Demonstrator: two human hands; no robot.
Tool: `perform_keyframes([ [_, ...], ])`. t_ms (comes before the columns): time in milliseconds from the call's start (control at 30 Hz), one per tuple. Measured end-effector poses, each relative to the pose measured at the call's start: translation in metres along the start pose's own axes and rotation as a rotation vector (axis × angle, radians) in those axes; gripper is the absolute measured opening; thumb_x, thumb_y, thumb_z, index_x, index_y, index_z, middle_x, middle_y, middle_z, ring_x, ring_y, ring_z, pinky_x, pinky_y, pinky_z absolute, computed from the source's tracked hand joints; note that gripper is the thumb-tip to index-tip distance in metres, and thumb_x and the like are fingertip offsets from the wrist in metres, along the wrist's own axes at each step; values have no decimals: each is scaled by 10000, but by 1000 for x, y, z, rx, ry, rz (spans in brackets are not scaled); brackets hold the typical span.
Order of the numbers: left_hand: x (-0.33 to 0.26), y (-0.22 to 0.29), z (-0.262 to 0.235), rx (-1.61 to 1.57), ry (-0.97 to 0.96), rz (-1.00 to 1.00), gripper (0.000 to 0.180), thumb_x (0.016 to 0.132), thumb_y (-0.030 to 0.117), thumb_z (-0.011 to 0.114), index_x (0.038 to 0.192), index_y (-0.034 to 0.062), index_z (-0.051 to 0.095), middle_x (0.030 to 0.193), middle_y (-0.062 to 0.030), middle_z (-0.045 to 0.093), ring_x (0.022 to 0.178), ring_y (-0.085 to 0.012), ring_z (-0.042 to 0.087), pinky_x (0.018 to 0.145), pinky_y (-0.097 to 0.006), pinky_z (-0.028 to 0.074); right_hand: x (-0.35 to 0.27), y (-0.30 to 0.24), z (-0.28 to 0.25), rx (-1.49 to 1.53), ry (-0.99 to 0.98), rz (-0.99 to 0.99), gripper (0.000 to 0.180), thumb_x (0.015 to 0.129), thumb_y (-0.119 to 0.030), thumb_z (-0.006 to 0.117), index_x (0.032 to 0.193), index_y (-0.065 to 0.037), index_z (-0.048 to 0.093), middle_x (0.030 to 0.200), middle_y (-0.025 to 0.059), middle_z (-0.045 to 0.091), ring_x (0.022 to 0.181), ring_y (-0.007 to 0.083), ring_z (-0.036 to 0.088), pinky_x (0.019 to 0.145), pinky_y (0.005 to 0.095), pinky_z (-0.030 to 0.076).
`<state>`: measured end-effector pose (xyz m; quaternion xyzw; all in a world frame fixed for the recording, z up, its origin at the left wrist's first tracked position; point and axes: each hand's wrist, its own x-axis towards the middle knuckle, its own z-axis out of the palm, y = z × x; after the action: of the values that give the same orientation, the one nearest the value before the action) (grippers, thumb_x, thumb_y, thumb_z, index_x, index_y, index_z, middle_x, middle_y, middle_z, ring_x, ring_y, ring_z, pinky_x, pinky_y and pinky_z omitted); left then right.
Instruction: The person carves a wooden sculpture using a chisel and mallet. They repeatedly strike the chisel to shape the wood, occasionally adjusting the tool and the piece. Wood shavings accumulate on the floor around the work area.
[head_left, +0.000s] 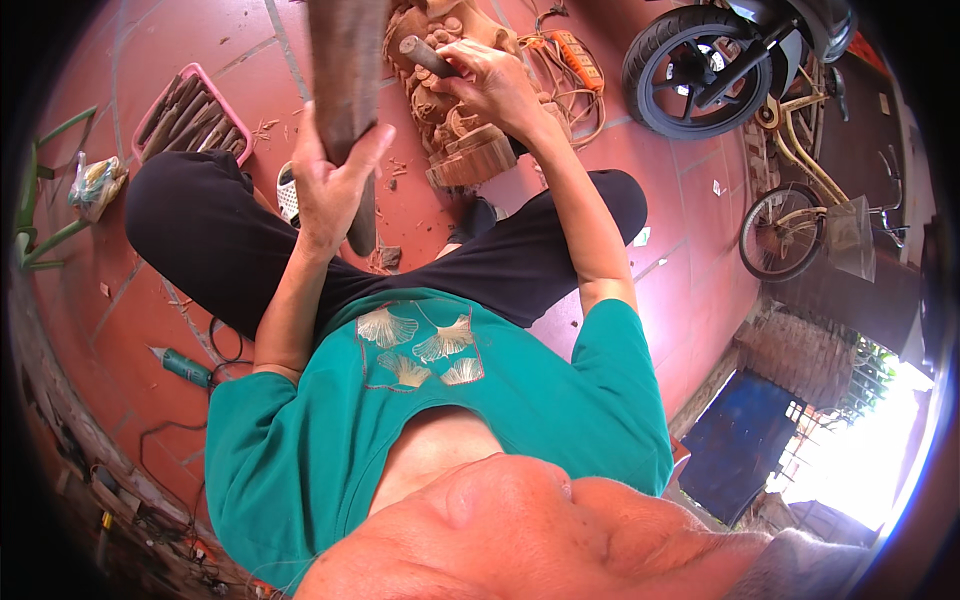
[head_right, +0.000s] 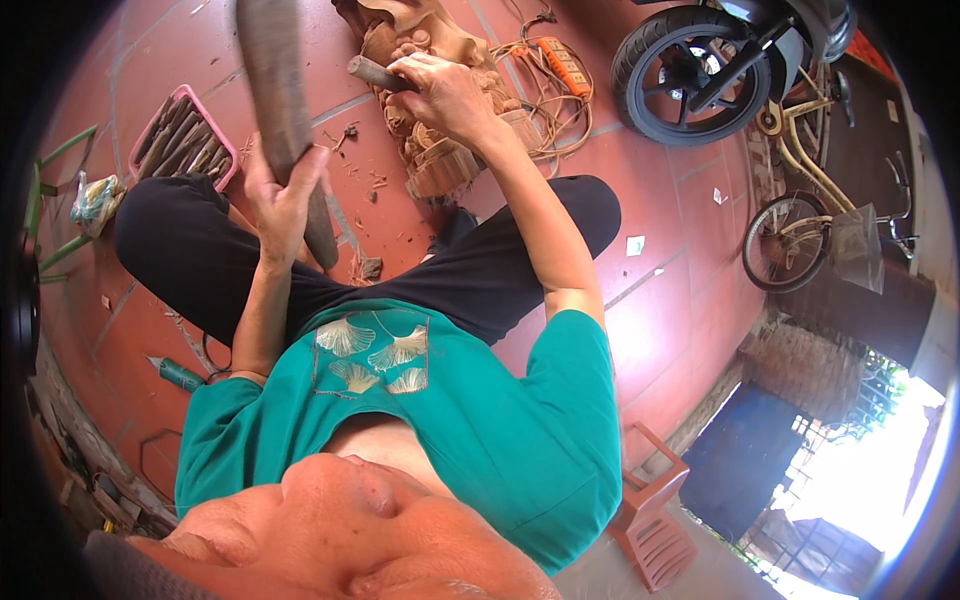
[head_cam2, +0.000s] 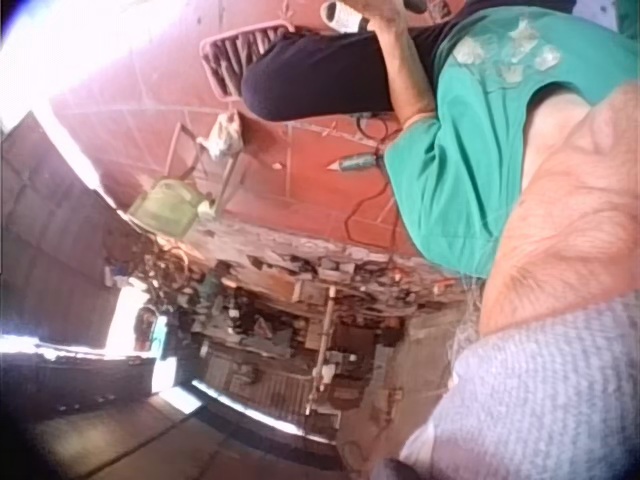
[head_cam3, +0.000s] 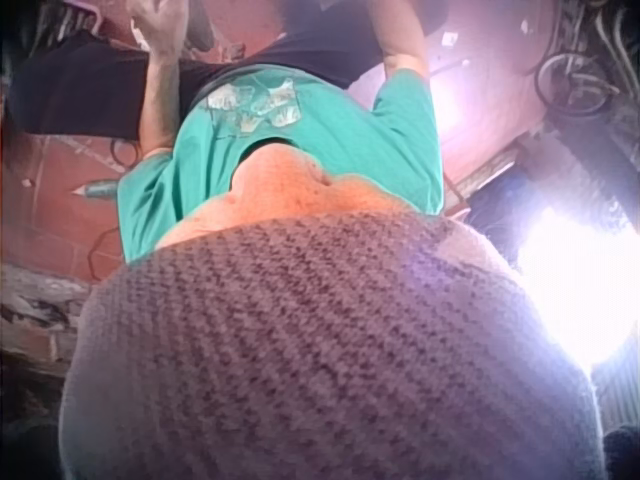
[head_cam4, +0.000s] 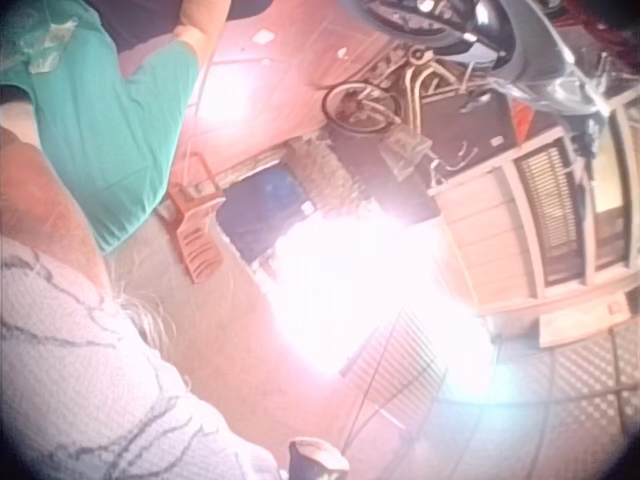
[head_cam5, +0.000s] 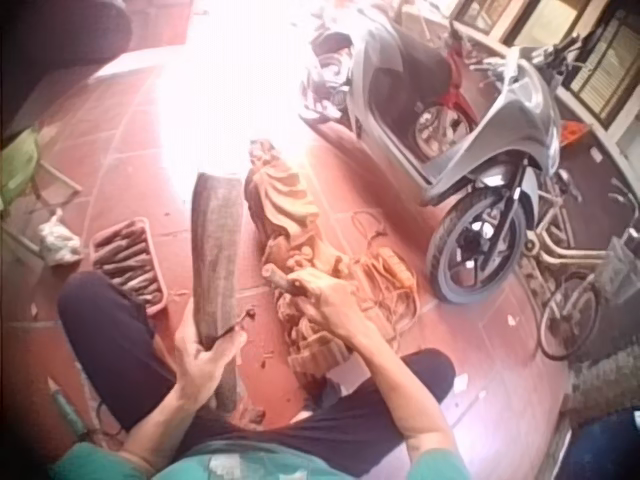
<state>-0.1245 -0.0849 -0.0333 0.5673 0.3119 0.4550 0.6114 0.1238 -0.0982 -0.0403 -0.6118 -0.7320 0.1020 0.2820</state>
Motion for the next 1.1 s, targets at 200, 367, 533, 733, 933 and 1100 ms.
perform_keyframes([
  [200, 7, -11, 3, 311, -158, -83, 436, 912, 260, 762, 1183, -9, 553, 761, -39, 645, 637, -98, 612, 572, -274, 500, -4, 8, 7, -11, 47, -33, 351, 825, -190, 769, 1134, -73, 654, 1007, 134, 704, 927, 319, 682, 793, 407, 540],
  [367, 4, -16, -3, 101, -222, -195, 487, 913, 305, 760, 1220, -18, 562, 848, -31, 636, 673, -92, 585, 597, -260, 488, -4, 18, -8, 215, 70, 236, 290, 871, -141, 774, 1117, -24, 676, 922, 77, 753, 805, 129, 707, 748, 301, 563],
  [533, 5, -27, -3, 99, -166, -113, 460, 919, 282, 756, 1211, -16, 563, 878, -30, 633, 711, -78, 579, 622, -248, 488, -11, 12, -34, 229, 167, 279, 213, 879, -142, 772, 1022, -18, 672, 886, 59, 736, 829, 113, 693, 745, 278, 533],
  [733, 4, -19, 4, 81, -215, -199, 455, 917, 269, 755, 1211, -17, 559, 879, -27, 628, 712, -75, 578, 623, -246, 490, -19, 16, -29, 263, 121, 253, 321, 872, -71, 748, 1181, -39, 666, 936, 77, 742, 888, 134, 705, 813, 293, 548],
  [933, 2, -2, 8, 89, -186, -212, 426, 911, 203, 761, 1212, -15, 553, 864, -26, 627, 650, -68, 570, 583, -236, 487, -18, 24, -22, 223, 154, 164, 323, 833, -53, 730, 1149, -37, 667, 926, 130, 751, 837, 201, 745, 737, 318, 562],
  [1100, -3, -2, 11, 4, -125, -105, 434, 909, 181, 761, 1228, -17, 544, 832, -39, 645, 608, -79, 591, 553, -247, 495, -16, 16, -28, 164, 26, 226, 344, 862, -3, 687, 1203, -47, 661, 947, 97, 754, 857, 158, 727, 801, 298, 558],
])
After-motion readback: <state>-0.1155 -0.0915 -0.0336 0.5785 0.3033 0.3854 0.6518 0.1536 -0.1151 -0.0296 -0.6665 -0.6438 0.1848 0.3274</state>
